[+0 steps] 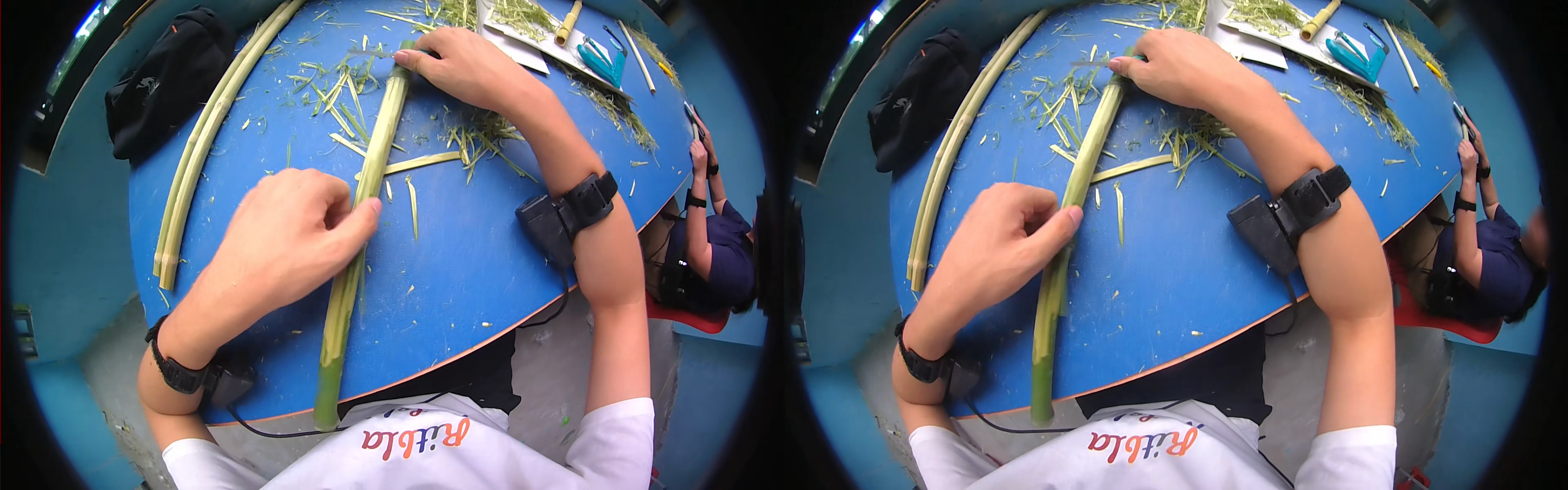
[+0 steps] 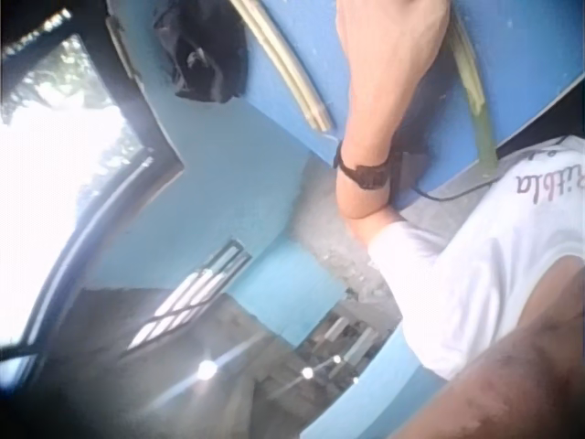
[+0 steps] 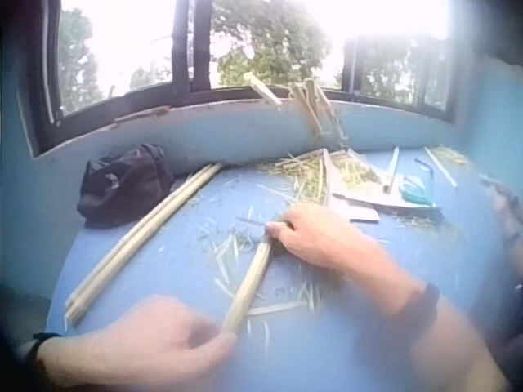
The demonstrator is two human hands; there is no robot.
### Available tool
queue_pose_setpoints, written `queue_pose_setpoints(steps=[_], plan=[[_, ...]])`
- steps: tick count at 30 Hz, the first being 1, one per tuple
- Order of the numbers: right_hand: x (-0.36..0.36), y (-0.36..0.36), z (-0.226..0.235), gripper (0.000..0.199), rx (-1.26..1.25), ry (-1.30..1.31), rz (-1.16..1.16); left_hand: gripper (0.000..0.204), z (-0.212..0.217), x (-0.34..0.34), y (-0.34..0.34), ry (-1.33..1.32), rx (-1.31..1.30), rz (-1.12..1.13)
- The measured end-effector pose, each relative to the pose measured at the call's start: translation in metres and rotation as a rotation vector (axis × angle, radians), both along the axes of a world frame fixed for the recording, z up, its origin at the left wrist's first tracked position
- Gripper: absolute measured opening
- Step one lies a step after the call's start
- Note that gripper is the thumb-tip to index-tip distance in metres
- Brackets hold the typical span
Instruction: The recorder uses a tool to strip and clean sections of a bamboo stalk on a table.
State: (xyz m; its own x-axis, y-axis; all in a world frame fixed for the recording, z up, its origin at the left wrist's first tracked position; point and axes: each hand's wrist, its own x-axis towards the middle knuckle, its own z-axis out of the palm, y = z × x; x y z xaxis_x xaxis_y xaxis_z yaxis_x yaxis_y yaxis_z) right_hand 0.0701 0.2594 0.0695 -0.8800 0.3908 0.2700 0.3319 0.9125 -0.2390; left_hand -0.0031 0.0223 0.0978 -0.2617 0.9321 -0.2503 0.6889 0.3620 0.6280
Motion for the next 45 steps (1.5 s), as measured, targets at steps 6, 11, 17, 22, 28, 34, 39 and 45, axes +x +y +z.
queue_pose_setpoints(steps=[6,11,17,22,28,34,39,45], plan=[[0.007,-0.007,0.029,0.05,-0.097,-0.114,-0.003,0.026,-0.016,-0.009,0.003,0.184,0.392,0.043],[0.027,-0.023,0.076,0.05,-0.066,-0.27,-0.157,0.036,-0.028,-0.016,0.008,0.181,0.413,-0.054],[0.025,-0.029,0.077,0.048,-0.072,-0.29,-0.193,0.033,-0.024,-0.009,0.011,0.272,0.389,-0.004],[0.018,-0.026,0.069,0.046,-0.097,-0.247,-0.207,0.033,-0.026,-0.008,0.011,0.351,0.411,-0.012],[0.012,-0.022,0.054,0.043,0.009,-0.121,-0.214,0.033,-0.03,-0.011,0.011,0.364,0.41,0.0],[0.009,0.024,0.036,0.042,0.237,-0.008,-0.385,0.034,-0.029,-0.003,0.014,0.419,0.441,-0.047],[0.023,0.004,0.048,0.043,0.192,-0.047,-0.322,0.034,-0.029,-0.003,0.009,0.326,0.402,0.002],[0.031,-0.005,0.056,0.045,0.112,-0.093,-0.385,0.034,-0.027,-0.002,0.007,0.35,0.395,0.004]])
